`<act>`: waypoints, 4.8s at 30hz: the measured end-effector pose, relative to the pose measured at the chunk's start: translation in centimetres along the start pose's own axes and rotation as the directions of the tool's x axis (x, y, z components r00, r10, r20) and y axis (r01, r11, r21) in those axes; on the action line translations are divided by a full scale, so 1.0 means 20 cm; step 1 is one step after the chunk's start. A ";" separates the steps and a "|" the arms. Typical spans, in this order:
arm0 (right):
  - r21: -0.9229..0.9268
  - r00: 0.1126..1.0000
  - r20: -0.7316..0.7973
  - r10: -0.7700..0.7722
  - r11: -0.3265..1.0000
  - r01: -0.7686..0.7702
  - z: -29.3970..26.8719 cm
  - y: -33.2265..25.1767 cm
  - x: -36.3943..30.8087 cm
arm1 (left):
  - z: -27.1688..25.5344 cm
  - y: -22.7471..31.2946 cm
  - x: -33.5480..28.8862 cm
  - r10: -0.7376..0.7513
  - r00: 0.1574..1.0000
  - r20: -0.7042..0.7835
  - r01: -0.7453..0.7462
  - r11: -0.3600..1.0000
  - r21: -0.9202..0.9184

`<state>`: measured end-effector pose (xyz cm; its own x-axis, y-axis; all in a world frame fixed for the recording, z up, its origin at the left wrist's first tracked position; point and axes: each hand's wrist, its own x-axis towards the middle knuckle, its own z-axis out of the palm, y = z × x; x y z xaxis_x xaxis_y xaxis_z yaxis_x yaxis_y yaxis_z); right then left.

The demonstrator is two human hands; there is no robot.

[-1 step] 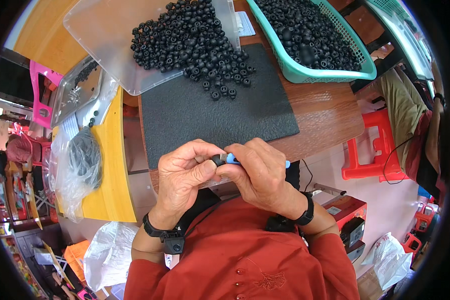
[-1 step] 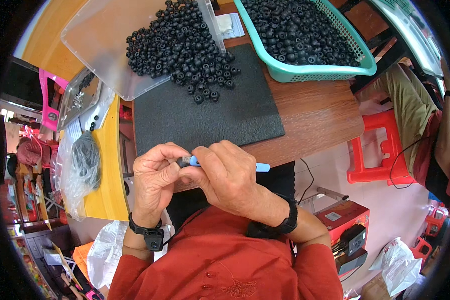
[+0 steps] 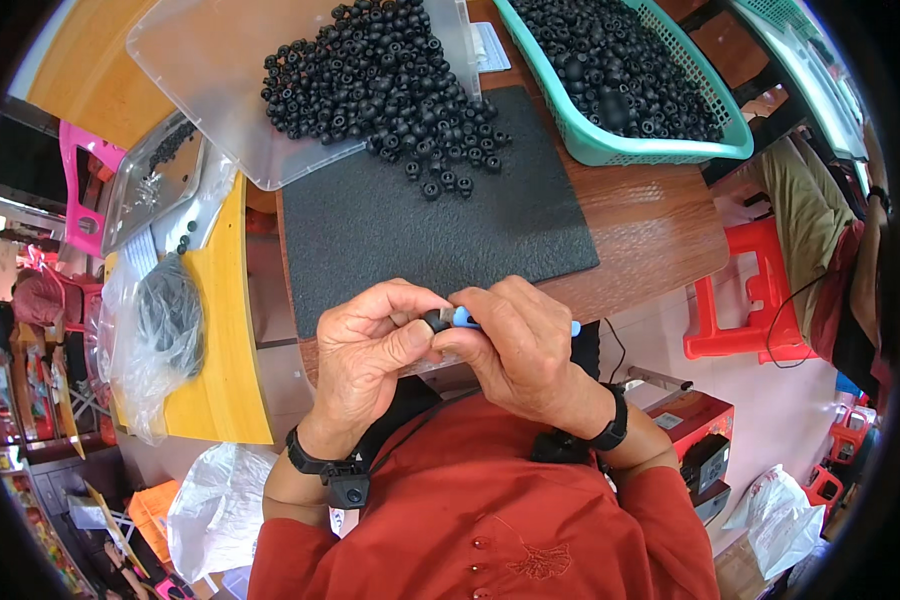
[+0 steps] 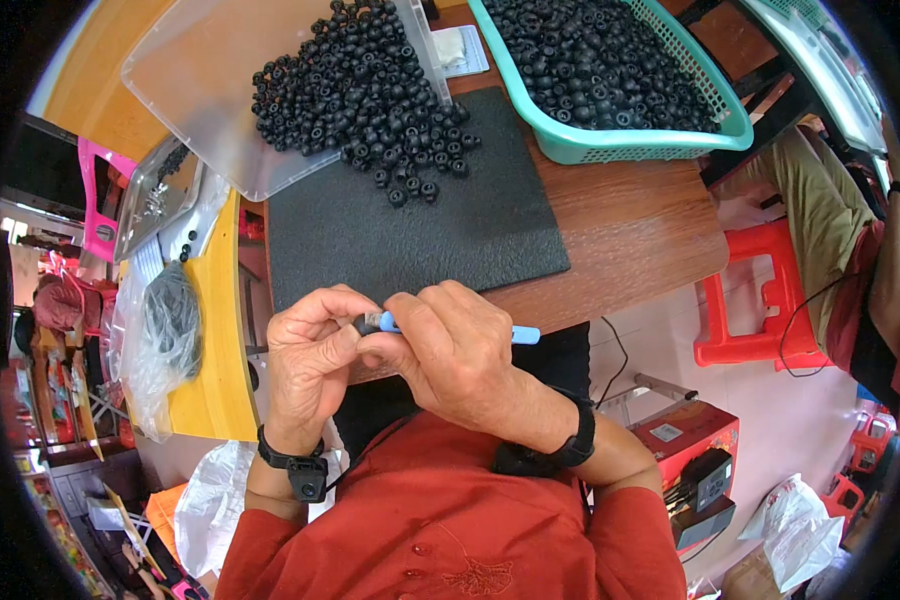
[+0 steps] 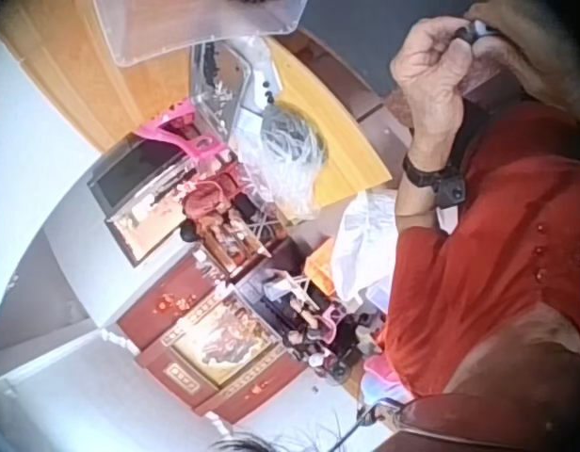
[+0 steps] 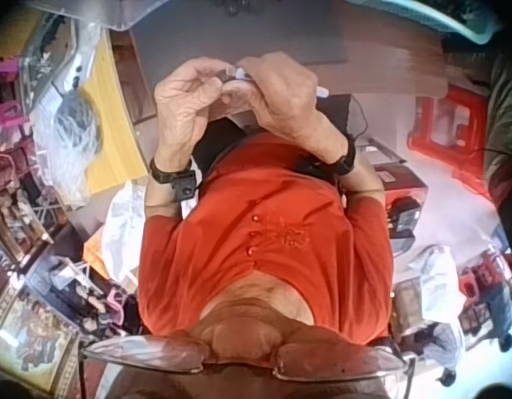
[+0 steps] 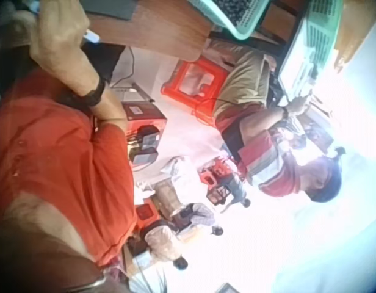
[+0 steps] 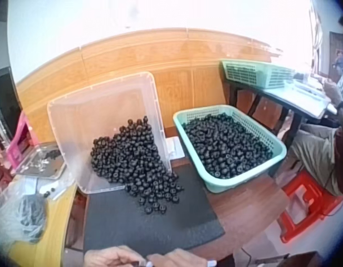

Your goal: Sorting small black plastic shoe components from a container into a basket.

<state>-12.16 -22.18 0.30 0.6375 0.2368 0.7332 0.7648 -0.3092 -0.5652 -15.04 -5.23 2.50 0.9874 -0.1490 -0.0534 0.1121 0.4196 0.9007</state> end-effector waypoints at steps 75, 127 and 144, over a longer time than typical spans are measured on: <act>0.002 0.991 0.038 0.125 0.992 -0.125 -0.02 0.14 -0.11 | -0.25 -0.13 0.60 0.222 0.974 -0.044 -0.050 0.401 0.915; 0.011 0.997 0.001 0.080 0.997 -0.080 -0.01 0.05 -0.02 | -0.02 0.01 0.06 -0.062 0.997 0.041 0.057 0.992 0.109; -0.035 0.999 0.021 0.033 0.999 -0.032 -0.01 0.05 -0.04 | 0.00 -0.05 0.05 -0.112 0.993 -0.032 0.113 0.993 0.046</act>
<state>-11.92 -22.95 -0.76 0.6643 0.2457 0.7059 0.7401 -0.3486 -0.5751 -14.09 -5.92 1.50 0.9717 -0.1666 -0.1674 0.2179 0.3588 0.9076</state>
